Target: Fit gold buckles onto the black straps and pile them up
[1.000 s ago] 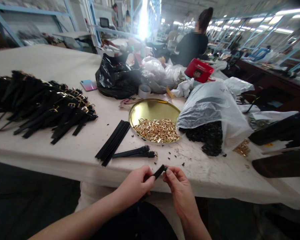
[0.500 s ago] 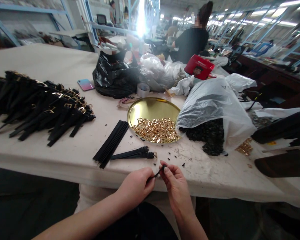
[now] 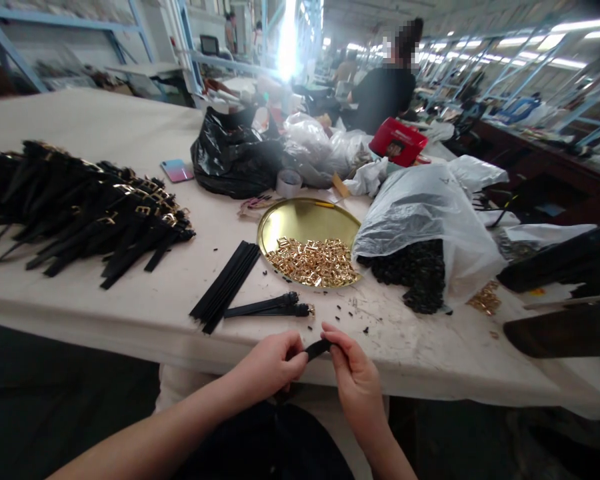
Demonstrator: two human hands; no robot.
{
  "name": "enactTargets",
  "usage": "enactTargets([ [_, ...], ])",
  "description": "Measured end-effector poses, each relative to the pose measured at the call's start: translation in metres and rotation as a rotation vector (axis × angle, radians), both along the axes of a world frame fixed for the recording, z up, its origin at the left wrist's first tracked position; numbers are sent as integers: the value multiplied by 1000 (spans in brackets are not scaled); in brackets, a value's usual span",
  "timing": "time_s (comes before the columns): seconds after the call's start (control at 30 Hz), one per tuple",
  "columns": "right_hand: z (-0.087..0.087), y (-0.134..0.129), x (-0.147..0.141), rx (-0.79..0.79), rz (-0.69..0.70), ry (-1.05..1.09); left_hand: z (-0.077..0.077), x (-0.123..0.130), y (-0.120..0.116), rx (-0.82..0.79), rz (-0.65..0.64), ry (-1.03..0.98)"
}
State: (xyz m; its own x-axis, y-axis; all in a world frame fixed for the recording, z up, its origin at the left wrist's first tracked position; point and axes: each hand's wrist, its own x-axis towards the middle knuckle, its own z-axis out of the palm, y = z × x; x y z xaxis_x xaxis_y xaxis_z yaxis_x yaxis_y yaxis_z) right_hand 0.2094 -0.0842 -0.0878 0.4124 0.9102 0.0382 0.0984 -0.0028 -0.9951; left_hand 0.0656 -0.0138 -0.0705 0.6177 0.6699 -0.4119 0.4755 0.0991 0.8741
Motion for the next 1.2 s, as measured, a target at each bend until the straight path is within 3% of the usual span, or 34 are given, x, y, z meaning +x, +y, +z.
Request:
enactTargets([
  [0.1,0,-3,2,40,114,-117,6,-4,2,125,-78,58],
  [0.17,0,-4,3,41,143,-129,9,-7,3,94,-106,65],
  [0.27,0,-3,4,19,138,-148,13,-9,6,74,-130,51],
  [0.43,2,1,3,19,138,-133,15,-8,11,294,-163,71],
  [0.73,-6,9,-3,34,136,-147,9,-1,9,474,-169,116],
  [0.83,-6,11,-5,22,110,-142,7,3,11,408,-136,80],
  [0.93,0,13,-2,-89,37,-39,7,4,13,311,-90,26],
  [1.1,9,16,6,-253,95,95,11,4,15,277,-119,-23],
  [1.2,10,15,7,-238,77,165,12,2,14,93,-125,-72],
])
